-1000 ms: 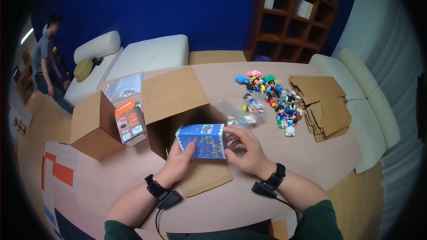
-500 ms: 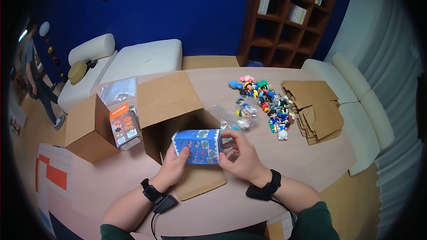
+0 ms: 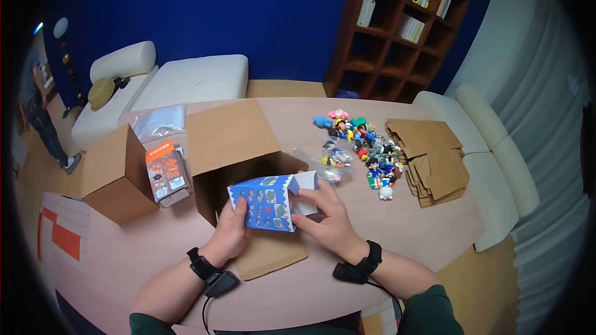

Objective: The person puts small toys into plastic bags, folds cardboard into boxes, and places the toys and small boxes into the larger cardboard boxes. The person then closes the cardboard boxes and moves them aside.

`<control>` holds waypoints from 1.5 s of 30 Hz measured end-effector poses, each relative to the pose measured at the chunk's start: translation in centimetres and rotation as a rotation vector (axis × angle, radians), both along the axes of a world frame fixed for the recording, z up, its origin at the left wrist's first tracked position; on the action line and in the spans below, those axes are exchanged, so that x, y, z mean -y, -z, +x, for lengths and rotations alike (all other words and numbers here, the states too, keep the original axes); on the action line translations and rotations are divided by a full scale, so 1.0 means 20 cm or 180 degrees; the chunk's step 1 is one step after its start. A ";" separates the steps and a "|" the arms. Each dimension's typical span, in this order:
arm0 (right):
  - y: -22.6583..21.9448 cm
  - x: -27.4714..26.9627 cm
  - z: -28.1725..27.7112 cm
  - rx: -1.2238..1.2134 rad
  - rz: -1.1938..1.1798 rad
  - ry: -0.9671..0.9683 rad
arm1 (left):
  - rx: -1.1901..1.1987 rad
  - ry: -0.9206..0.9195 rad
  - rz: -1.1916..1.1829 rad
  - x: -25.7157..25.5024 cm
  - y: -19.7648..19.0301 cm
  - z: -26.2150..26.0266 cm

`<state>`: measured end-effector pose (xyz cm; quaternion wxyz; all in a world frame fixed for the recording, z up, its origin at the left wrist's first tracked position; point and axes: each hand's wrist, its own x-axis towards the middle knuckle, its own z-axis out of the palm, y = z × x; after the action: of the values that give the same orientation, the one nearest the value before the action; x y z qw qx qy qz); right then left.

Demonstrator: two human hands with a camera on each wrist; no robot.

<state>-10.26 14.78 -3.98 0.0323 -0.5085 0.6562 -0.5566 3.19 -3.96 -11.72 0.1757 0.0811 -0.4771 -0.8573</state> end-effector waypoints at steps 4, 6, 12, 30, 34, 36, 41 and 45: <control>0.04 0.00 -0.01 0.0452 0.0121 -0.0075 | -0.0081 -0.0002 0.0021 -0.03 -0.06 0.02; 0.07 -0.01 -0.04 0.0719 0.0301 -0.0055 | 0.0029 0.0078 -0.0598 -0.04 -0.09 0.03; 0.09 -0.03 -0.11 0.1285 0.0047 -0.0136 | 0.0153 0.0208 -0.0481 -0.05 -0.11 0.02; -0.03 0.15 -0.68 -0.0307 -0.0395 0.1209 | 0.0168 0.0291 -0.0123 -0.03 -0.14 0.01; 0.06 0.19 -0.70 -0.1666 0.1068 0.0410 | 0.0185 0.0269 -0.0183 -0.02 -0.11 0.01; 0.07 0.19 -0.68 -0.2195 0.1225 0.0278 | 0.0173 0.0236 -0.0198 -0.02 -0.13 0.02; -0.08 0.06 -0.41 -0.0337 0.0049 0.0392 | 0.0106 0.0264 0.0087 -0.02 -0.12 0.01; -0.11 -0.06 -0.17 -0.0523 -0.0070 0.0177 | 0.0118 0.0339 0.0038 -0.02 -0.11 0.02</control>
<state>-13.60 16.01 -1.80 -0.0427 -0.5343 0.6644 -0.5208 3.51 -3.57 -9.51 0.1205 0.0726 -0.4788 -0.8666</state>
